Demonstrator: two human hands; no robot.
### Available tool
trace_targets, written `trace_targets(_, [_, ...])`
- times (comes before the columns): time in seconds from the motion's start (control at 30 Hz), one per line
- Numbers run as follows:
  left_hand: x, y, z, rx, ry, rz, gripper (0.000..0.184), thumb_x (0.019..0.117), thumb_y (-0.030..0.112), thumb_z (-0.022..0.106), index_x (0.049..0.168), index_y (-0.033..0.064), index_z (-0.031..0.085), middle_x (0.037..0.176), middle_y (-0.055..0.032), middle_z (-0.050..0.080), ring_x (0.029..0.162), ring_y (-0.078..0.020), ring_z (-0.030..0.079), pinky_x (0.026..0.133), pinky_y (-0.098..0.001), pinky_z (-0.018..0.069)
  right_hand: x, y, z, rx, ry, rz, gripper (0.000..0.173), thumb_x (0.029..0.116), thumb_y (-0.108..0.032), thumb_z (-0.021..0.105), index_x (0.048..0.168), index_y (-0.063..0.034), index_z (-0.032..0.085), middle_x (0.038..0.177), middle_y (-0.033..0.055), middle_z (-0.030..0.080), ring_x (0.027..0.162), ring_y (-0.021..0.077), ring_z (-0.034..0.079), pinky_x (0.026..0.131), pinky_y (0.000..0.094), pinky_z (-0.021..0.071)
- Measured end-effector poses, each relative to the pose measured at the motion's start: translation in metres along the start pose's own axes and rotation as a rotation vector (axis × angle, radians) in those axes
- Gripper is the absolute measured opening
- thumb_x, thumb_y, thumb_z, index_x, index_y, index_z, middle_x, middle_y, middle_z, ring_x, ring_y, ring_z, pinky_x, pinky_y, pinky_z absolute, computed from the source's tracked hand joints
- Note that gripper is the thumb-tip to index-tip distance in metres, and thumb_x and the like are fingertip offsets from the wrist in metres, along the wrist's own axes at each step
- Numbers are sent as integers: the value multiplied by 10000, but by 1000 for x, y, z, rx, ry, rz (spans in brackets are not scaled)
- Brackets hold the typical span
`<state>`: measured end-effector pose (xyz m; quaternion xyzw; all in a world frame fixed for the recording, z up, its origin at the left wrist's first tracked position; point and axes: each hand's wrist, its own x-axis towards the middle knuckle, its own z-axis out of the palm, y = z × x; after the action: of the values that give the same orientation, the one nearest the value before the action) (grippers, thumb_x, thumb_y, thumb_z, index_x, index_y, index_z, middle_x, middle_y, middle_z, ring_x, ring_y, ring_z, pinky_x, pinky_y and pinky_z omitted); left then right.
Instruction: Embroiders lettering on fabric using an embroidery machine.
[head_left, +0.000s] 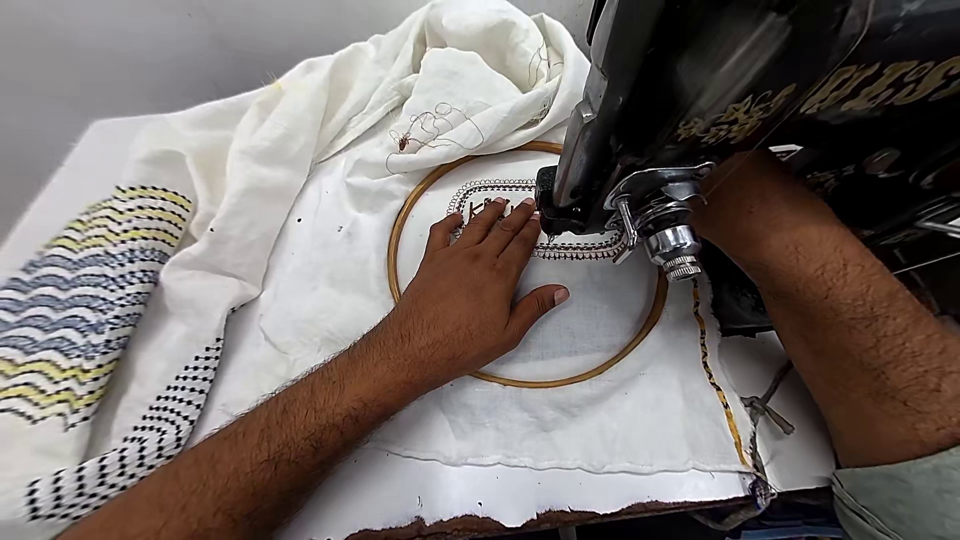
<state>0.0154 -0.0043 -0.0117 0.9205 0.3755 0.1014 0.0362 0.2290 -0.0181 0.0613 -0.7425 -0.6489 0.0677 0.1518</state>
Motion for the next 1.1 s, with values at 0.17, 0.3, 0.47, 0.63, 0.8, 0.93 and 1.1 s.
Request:
trace_targets(0.17, [-1, 1, -2, -35, 2, 4, 730, 1047, 615, 327, 1530, 90, 484, 1636, -73, 402, 1537, -277, 319, 1202, -595, 228, -3, 2, 5, 92, 60, -118, 223, 962, -7, 616, 1134, 133, 635, 1168, 331, 633, 1161, 410, 598, 978, 543, 433])
trace_targets(0.3, [0, -4, -6, -148, 38, 12, 669, 1045, 554, 418, 1499, 75, 519, 1602, -81, 452, 1510, -266, 374, 1195, -585, 252, -6, -7, 2, 57, -73, -24, 229, 991, 55, 537, 1166, 190, 596, 1211, 374, 602, 1194, 443, 572, 1010, 535, 410])
trace_targets(0.47, [7, -32, -21, -276, 207, 3, 527, 1049, 453, 487, 1418, 97, 607, 1486, -74, 576, 1388, -219, 531, 1119, -551, 423, -3, -3, 5, 135, -53, -58, 239, 978, 34, 596, 1177, 167, 606, 1206, 362, 609, 1178, 447, 580, 1008, 546, 423])
trace_targets(0.63, [11, -65, -34, -296, 380, -118, 431, 1061, 388, 501, 1310, 82, 674, 1326, -89, 676, 1256, -166, 614, 1060, -406, 472, 0, 0, 8, 195, -60, -41, 255, 981, 29, 602, 1197, 164, 599, 1220, 359, 605, 1182, 449, 577, 1007, 560, 421])
trace_targets(0.8, [14, -91, -28, -348, 322, -269, 423, 1061, 378, 515, 1319, 79, 666, 1295, -109, 679, 1201, -203, 644, 1038, -443, 501, 4, 0, 8, 182, -50, -48, 281, 991, -15, 621, 1212, 158, 600, 1231, 362, 605, 1208, 444, 571, 1027, 551, 412])
trace_targets(0.93, [15, -97, -27, -282, 226, -262, 425, 1060, 359, 519, 1328, 61, 662, 1291, -117, 693, 1212, -243, 655, 1064, -503, 486, 4, -1, 5, 180, -73, -32, 265, 993, -3, 616, 1205, 157, 604, 1223, 357, 610, 1191, 431, 579, 1022, 530, 421])
trace_targets(1.1, [5, -94, -61, -58, 88, -318, 351, 1055, 386, 556, 1094, 80, 723, 866, -82, 735, 795, -264, 716, 741, -586, 549, 2, 7, 13, 294, -27, -109, 240, 977, 17, 620, 1191, 126, 621, 1202, 308, 629, 1171, 362, 589, 1017, 481, 429])
